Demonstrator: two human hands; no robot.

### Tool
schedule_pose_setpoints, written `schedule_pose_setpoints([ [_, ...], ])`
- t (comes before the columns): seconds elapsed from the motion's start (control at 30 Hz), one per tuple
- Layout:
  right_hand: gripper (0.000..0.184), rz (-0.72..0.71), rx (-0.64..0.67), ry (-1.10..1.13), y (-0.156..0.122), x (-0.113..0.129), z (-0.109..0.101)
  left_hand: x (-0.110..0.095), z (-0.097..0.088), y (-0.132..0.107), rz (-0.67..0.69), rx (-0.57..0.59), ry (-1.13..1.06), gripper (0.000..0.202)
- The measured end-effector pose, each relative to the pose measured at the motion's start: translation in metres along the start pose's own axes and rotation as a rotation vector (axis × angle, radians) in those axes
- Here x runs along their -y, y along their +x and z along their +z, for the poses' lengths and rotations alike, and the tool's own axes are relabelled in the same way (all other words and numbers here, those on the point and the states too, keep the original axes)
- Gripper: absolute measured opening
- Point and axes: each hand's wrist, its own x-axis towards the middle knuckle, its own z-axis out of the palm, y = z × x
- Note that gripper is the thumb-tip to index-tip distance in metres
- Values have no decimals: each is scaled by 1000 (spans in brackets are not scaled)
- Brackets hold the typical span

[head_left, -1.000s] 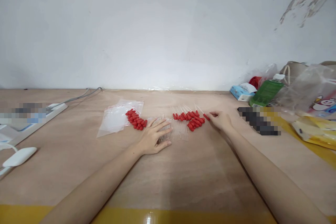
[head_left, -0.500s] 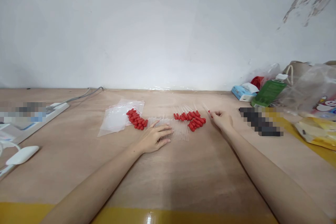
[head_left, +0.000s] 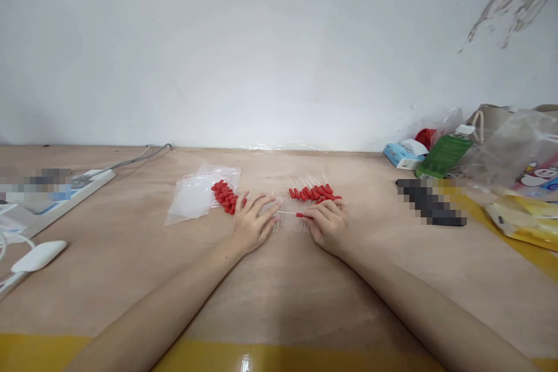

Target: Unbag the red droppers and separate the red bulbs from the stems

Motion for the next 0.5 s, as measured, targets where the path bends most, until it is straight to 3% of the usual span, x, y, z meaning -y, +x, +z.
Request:
schedule_pose_setpoints([
  [0.17, 14, -82, 24, -21, -1, 8, 5, -7, 1, 0, 98, 103, 15, 16],
  [0.5, 14, -103, 140, -25, -1, 7, -1, -10, -3, 0, 71, 138, -46, 20],
])
